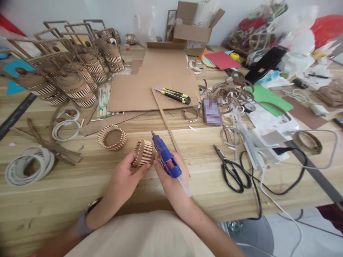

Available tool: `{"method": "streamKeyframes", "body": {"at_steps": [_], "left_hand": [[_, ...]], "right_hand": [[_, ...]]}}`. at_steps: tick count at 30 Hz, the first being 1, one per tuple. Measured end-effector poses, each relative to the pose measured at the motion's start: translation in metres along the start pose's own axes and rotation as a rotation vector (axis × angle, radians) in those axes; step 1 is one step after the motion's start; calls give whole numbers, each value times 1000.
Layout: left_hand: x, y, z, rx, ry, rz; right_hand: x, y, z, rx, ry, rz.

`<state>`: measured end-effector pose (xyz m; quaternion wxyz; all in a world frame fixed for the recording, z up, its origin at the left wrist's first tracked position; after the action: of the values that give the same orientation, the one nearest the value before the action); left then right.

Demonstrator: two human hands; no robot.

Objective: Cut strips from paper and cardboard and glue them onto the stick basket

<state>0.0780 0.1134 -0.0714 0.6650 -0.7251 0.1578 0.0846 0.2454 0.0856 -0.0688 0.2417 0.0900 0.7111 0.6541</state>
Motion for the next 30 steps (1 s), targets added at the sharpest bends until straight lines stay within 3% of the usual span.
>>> {"method": "streamKeyframes", "body": {"at_steps": [8,15,19,23,30], "left_hand": [[1,2,-1,78,-27,116],[3,-4,-1,119,-13,76],[4,-2,-1,42,14,-41],[14,4,-4,-101,128,-246],[3,10,-4,-146,106,-225]], "right_hand": [[5,3,-1,-34,38,0],[2,-4,-5,-151,37,-233],[1,5,-8,-288,46,-332],[5,19,-10,-408,103,-349],[-27,22,3,-196,108,-187]]}}
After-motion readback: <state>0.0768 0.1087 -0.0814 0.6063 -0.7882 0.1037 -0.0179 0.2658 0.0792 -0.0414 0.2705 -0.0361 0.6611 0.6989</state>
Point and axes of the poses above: each hand's wrist, its own z-axis towards the middle knuckle, its own x-axis out of the palm, y = z × x, the point moved 10 cm from there along z, towards the middle knuckle, and after that the axes turned 3 degrees about -y, right-handed, at the moved point
